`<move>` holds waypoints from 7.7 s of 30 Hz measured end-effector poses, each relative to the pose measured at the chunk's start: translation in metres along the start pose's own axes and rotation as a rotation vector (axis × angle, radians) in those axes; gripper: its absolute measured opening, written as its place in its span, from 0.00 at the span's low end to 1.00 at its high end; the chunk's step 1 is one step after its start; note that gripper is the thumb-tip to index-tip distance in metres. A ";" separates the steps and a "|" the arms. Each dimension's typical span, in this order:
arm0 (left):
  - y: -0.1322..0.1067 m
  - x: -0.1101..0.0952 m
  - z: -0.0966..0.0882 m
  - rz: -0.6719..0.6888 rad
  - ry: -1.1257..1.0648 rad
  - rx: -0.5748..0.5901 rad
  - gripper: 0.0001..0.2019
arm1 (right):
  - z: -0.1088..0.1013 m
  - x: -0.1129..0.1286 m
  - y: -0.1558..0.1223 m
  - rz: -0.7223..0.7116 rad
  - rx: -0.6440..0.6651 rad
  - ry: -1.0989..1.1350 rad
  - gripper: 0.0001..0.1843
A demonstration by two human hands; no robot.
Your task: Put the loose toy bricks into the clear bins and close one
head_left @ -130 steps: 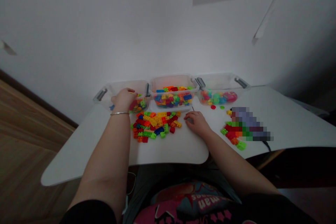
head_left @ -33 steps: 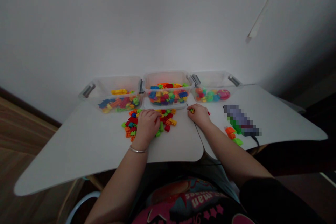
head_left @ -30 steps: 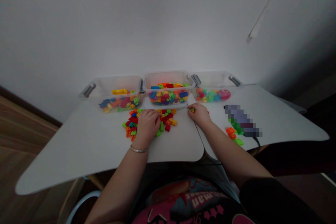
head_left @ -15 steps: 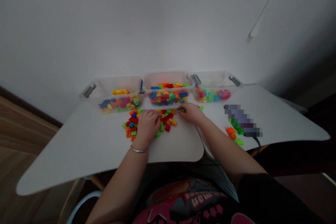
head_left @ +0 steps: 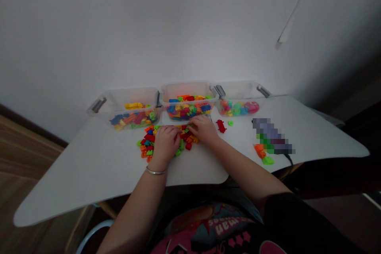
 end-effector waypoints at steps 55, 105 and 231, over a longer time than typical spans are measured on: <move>-0.035 -0.142 0.052 0.725 0.067 0.285 0.19 | -0.088 -0.085 -0.096 0.479 -0.277 -0.409 0.24; -0.003 -0.102 0.061 0.351 0.134 0.206 0.20 | -0.088 -0.118 -0.128 0.645 -0.143 -0.522 0.30; -0.003 -0.100 0.042 0.270 0.076 0.109 0.21 | -0.039 -0.096 -0.080 0.366 0.022 -0.128 0.16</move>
Point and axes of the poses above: each hand's wrist, its own y-axis towards the middle knuckle, its own z-axis out of the palm, x = y × z, the point moved 9 cm from there along y, towards the middle knuckle, and after that the axes turned 6 degrees about y, right-handed, at the moved point
